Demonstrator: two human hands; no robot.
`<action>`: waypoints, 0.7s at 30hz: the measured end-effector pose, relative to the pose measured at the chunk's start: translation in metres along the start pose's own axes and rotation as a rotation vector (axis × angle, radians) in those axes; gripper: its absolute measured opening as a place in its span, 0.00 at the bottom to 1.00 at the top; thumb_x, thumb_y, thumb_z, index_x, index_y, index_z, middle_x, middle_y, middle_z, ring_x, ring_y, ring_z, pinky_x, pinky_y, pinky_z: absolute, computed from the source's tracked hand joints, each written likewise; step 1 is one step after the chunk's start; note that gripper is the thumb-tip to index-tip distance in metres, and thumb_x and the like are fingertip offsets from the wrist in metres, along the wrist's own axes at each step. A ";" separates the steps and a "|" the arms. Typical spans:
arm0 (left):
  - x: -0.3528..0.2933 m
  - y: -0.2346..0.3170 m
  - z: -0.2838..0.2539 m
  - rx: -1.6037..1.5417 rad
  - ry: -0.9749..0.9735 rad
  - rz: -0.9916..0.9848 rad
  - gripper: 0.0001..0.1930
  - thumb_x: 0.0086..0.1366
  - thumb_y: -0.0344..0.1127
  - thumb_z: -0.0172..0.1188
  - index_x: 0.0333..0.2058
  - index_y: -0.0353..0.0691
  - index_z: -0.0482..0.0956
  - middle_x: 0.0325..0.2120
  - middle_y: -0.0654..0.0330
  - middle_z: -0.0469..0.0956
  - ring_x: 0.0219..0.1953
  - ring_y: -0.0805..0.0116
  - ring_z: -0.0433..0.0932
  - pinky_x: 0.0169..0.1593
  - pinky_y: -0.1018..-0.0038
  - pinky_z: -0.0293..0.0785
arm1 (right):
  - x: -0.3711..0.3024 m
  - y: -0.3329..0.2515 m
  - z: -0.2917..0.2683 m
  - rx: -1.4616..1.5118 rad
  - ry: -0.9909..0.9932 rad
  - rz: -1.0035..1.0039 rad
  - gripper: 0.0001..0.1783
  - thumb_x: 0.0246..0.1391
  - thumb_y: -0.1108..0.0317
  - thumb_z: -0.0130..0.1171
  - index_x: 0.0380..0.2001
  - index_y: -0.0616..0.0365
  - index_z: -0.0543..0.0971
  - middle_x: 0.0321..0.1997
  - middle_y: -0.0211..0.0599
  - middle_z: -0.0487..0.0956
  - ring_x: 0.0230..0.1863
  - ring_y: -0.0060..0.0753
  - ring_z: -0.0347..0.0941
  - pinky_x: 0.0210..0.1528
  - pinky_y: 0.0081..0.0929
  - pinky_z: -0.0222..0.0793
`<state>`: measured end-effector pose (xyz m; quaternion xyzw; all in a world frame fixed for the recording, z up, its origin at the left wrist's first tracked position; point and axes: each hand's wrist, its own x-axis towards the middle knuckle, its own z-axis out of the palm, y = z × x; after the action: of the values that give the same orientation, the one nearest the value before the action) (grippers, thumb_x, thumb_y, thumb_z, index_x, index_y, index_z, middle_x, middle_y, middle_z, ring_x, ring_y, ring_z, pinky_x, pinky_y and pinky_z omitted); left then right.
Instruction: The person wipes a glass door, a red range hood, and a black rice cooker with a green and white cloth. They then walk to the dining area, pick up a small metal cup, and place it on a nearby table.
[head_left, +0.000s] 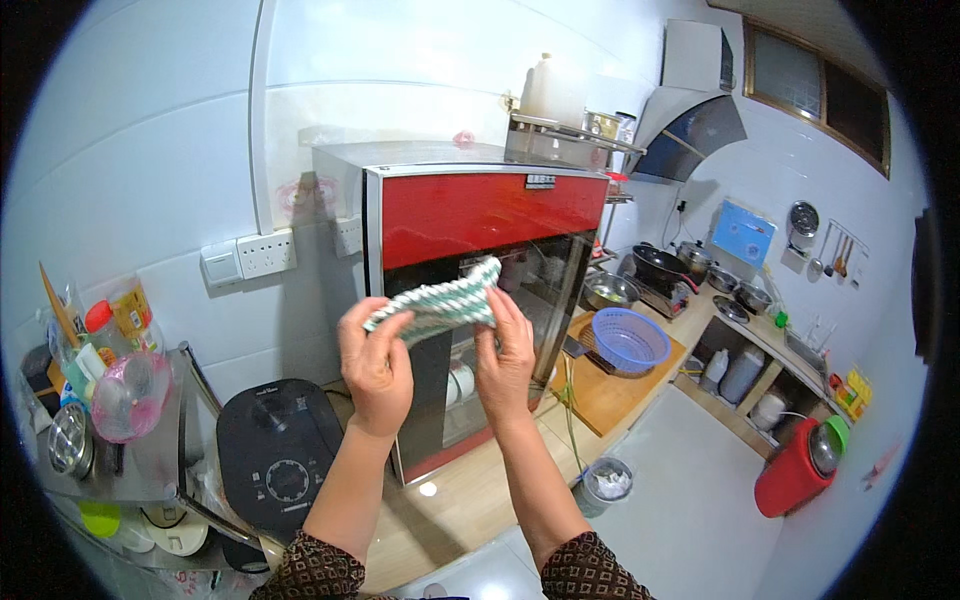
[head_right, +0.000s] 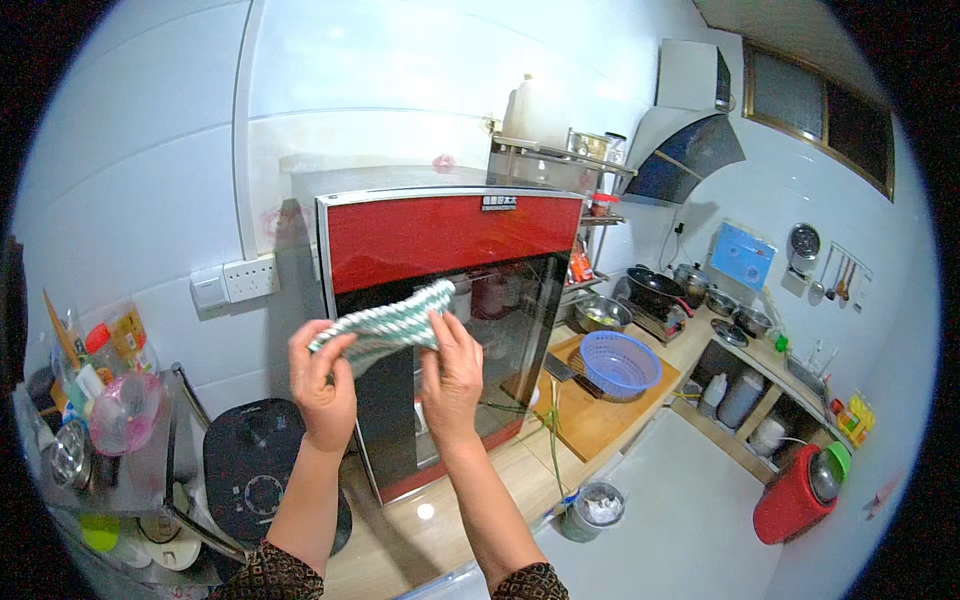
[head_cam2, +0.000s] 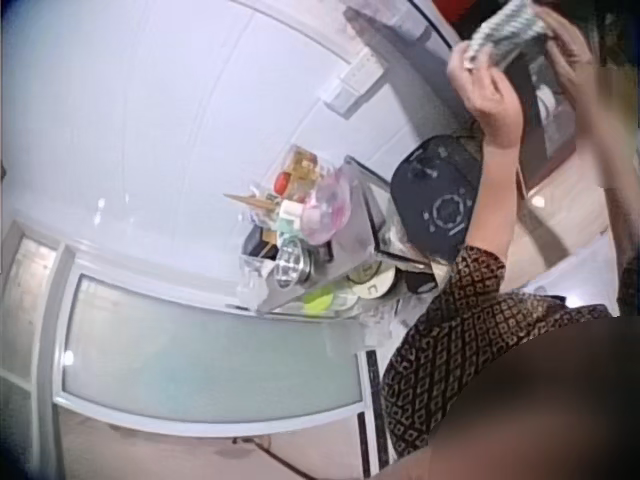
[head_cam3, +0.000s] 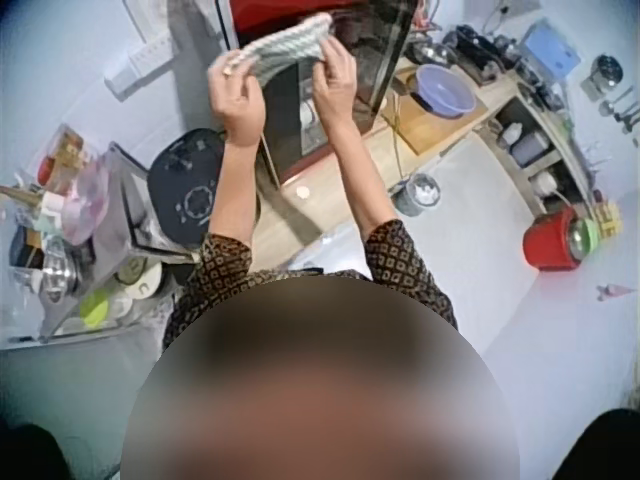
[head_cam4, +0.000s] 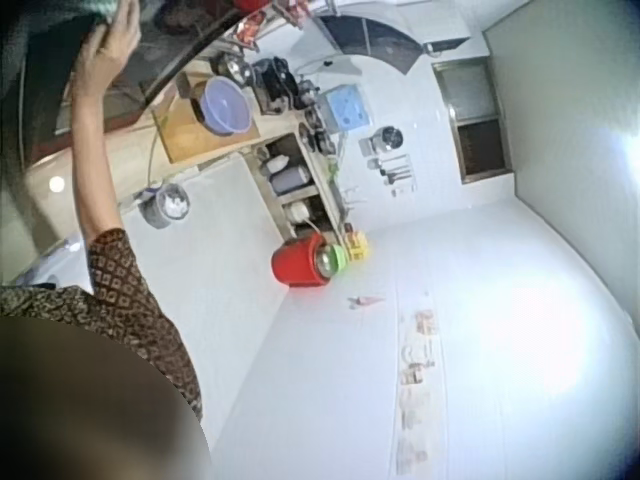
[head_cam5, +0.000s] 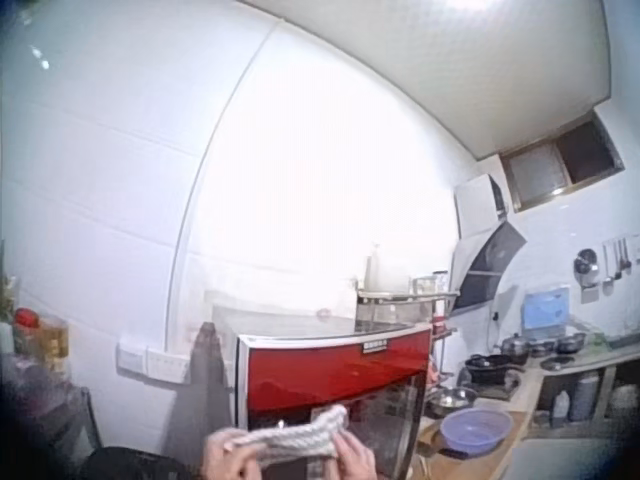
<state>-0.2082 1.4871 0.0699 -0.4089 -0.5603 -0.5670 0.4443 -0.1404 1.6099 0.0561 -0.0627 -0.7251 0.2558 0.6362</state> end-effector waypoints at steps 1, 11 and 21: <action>0.001 -0.010 0.008 0.076 0.056 -0.007 0.14 0.48 0.16 0.51 0.33 0.36 0.78 0.43 0.52 0.70 0.46 0.54 0.70 0.50 0.65 0.65 | 0.008 0.003 0.010 -0.120 -0.004 -0.113 0.24 0.46 0.76 0.56 0.50 0.52 0.72 0.51 0.46 0.70 0.51 0.46 0.66 0.53 0.36 0.61; -0.092 -0.053 0.020 0.491 -0.159 0.121 0.20 0.49 0.21 0.53 0.44 0.33 0.74 0.51 0.46 0.63 0.53 0.48 0.62 0.55 0.58 0.59 | -0.073 0.066 0.038 -0.087 -0.197 -0.146 0.29 0.29 0.76 0.64 0.43 0.49 0.75 0.43 0.42 0.69 0.42 0.45 0.67 0.43 0.36 0.65; -0.101 -0.033 0.051 0.795 -0.154 0.289 0.18 0.46 0.28 0.57 0.40 0.38 0.78 0.47 0.58 0.70 0.46 0.61 0.66 0.48 0.64 0.57 | -0.056 0.105 0.025 -0.028 -0.247 -0.251 0.25 0.30 0.78 0.59 0.39 0.51 0.77 0.38 0.39 0.70 0.39 0.42 0.68 0.39 0.35 0.64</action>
<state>-0.2146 1.5418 -0.0343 -0.3215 -0.7035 -0.2067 0.5991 -0.1786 1.6704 -0.0424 0.0515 -0.8033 0.1700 0.5685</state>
